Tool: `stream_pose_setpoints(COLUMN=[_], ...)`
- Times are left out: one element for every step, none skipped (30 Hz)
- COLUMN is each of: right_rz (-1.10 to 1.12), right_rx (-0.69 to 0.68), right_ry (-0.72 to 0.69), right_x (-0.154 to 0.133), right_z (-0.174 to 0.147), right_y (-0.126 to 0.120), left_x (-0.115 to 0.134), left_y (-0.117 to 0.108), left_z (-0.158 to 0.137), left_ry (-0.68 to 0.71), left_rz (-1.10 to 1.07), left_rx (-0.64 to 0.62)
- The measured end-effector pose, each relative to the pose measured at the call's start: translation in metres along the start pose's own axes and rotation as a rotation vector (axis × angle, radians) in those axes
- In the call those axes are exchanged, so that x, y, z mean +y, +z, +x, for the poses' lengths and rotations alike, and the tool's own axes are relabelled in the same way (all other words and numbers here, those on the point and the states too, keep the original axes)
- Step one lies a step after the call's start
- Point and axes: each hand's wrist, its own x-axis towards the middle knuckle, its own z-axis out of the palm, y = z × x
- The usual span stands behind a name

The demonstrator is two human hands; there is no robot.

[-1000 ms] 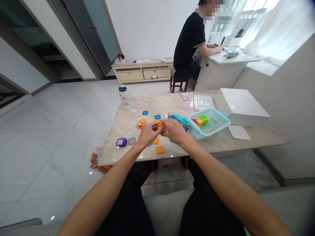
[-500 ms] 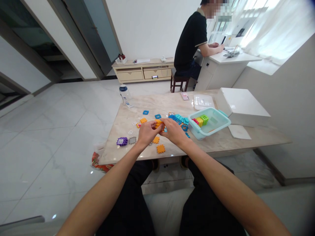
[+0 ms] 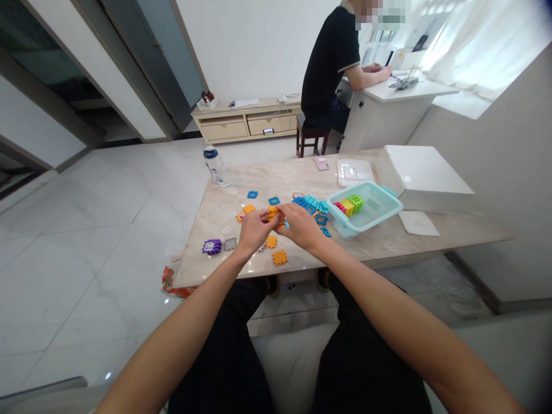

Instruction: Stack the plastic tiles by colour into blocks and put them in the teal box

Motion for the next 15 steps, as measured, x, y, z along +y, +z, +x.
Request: stream_pose_setpoints(right_rz=[-0.01, -0.023, -0.036, -0.051, -0.064, -0.076, -0.083, -0.086, -0.085, -0.084, -0.088, -0.1, -0.121, -0.151, -0.188], right_rx=[0.001, 0.0, -0.004, -0.009, -0.012, -0.014, -0.015, -0.015, -0.015, -0.017, -0.022, -0.032, -0.048, -0.069, -0.094], right_ry=[0.006, 0.012, 0.016, 0.018, 0.018, 0.017, 0.013, 0.008, 0.002, -0.001, -0.002, 0.003, 0.015, 0.032, 0.054], right_x=[0.0, 0.0001, 0.0001, 0.0001, -0.0001, -0.0004, -0.0008, -0.0012, -0.0016, -0.002, -0.0021, -0.002, -0.0016, -0.0008, 0.0005], right_z=[0.0008, 0.0015, 0.0021, 0.0026, 0.003, 0.0033, 0.0034, 0.0033, 0.0031, 0.0027, 0.002, 0.0012, 0.0001, -0.001, -0.0022], right_y=[0.0006, 0.0009, 0.0011, 0.001, 0.0009, 0.0007, 0.0005, 0.0004, 0.0003, 0.0001, -0.0001, -0.0005, -0.0012, -0.0021, -0.0033], left_x=[-0.0008, -0.0015, -0.0022, -0.0028, -0.0032, -0.0035, -0.0035, -0.0033, -0.0028, -0.002, -0.0008, 0.0005, 0.0021, 0.0038, 0.0057], left_y=[0.0003, 0.0005, 0.0005, 0.0005, 0.0003, 0.0002, 0.0, -0.0002, -0.0004, -0.0006, -0.0008, -0.0011, -0.0014, -0.0018, -0.0022], left_z=[0.0003, 0.0006, 0.0007, 0.0008, 0.0008, 0.0009, 0.0009, 0.0009, 0.0008, 0.0006, 0.0003, -0.0002, -0.0007, -0.0015, -0.0023], left_ry=[-0.007, -0.009, -0.008, -0.006, -0.005, -0.005, -0.007, -0.008, -0.009, -0.008, -0.005, -0.001, 0.005, 0.016, 0.035], left_rz=[-0.013, -0.023, -0.026, -0.025, -0.023, -0.022, -0.024, -0.026, -0.028, -0.029, -0.028, -0.026, -0.018, -0.001, 0.025], left_rx=[0.002, 0.003, 0.005, 0.007, 0.011, 0.015, 0.02, 0.025, 0.026, 0.025, 0.021, 0.017, 0.017, 0.022, 0.033])
